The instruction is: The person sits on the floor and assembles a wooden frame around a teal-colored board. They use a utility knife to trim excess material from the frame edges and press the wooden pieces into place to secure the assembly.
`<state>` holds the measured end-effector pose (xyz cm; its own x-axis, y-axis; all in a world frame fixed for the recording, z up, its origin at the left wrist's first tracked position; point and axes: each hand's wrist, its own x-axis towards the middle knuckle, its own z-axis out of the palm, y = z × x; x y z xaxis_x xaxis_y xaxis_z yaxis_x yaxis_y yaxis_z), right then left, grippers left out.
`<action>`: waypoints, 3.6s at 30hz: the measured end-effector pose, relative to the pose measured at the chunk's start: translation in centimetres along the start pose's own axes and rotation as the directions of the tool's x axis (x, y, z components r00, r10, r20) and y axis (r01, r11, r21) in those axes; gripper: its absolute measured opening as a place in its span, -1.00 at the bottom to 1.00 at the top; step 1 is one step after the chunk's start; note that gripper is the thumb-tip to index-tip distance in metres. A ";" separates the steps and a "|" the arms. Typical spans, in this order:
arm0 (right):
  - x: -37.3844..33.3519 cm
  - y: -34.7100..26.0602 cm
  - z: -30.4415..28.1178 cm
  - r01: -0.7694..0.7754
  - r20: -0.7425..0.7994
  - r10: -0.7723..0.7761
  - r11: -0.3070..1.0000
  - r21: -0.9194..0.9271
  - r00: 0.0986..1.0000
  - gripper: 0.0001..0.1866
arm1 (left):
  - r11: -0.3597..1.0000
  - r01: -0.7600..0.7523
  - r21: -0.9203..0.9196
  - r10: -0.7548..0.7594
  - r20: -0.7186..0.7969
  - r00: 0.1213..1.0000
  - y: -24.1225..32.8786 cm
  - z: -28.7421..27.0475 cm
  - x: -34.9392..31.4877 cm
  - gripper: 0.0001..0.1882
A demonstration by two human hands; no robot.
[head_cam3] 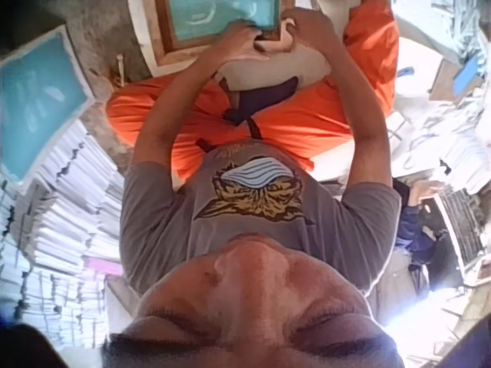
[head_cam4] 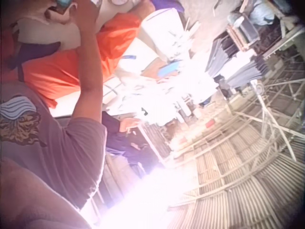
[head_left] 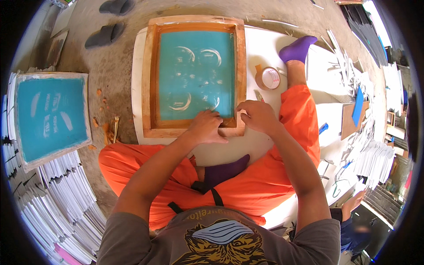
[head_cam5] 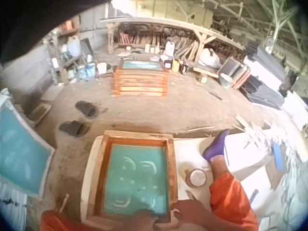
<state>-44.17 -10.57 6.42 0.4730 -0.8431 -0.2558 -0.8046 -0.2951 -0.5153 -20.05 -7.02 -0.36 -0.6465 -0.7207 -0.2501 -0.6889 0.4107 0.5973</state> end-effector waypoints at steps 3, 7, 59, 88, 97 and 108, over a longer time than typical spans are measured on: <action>-1.1 0.5 0.1 -0.125 0.010 0.125 0.989 0.077 0.992 -0.72 | 1.000 0.023 -0.011 -0.023 0.015 1.000 0.1 -0.1 -0.1 -0.24; -2.3 2.0 2.0 -0.281 -0.006 0.291 0.929 0.240 0.957 -0.74 | 0.998 0.057 -0.021 -0.056 0.021 0.998 0.3 -0.2 -0.2 -0.22; 0.4 4.1 7.9 -0.333 -0.075 0.444 0.763 0.553 0.893 -0.62 | 0.977 0.187 -0.103 -0.179 0.086 0.980 4.8 0.5 1.1 -0.10; 0.5 3.6 7.7 -0.303 -0.109 0.436 0.764 0.570 0.894 -0.63 | 0.942 0.320 -0.107 -0.314 0.069 0.947 6.0 0.6 1.2 -0.16; 0.7 4.6 8.4 -0.283 -0.145 0.411 0.805 0.521 0.900 -0.62 | 0.847 0.457 -0.270 -0.431 0.153 0.889 5.8 0.8 2.6 -0.12; 0.7 4.9 8.6 -0.305 -0.125 0.422 0.801 0.515 0.898 -0.61 | 0.961 0.276 -0.001 -0.271 -0.187 0.944 6.7 1.9 0.4 -0.27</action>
<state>-44.68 -8.73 -3.30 0.0401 -0.9378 -0.3448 -0.6043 0.2521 -0.7558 -25.50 -3.49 2.09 -0.3623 -0.8964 -0.2552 -0.8401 0.1955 0.5060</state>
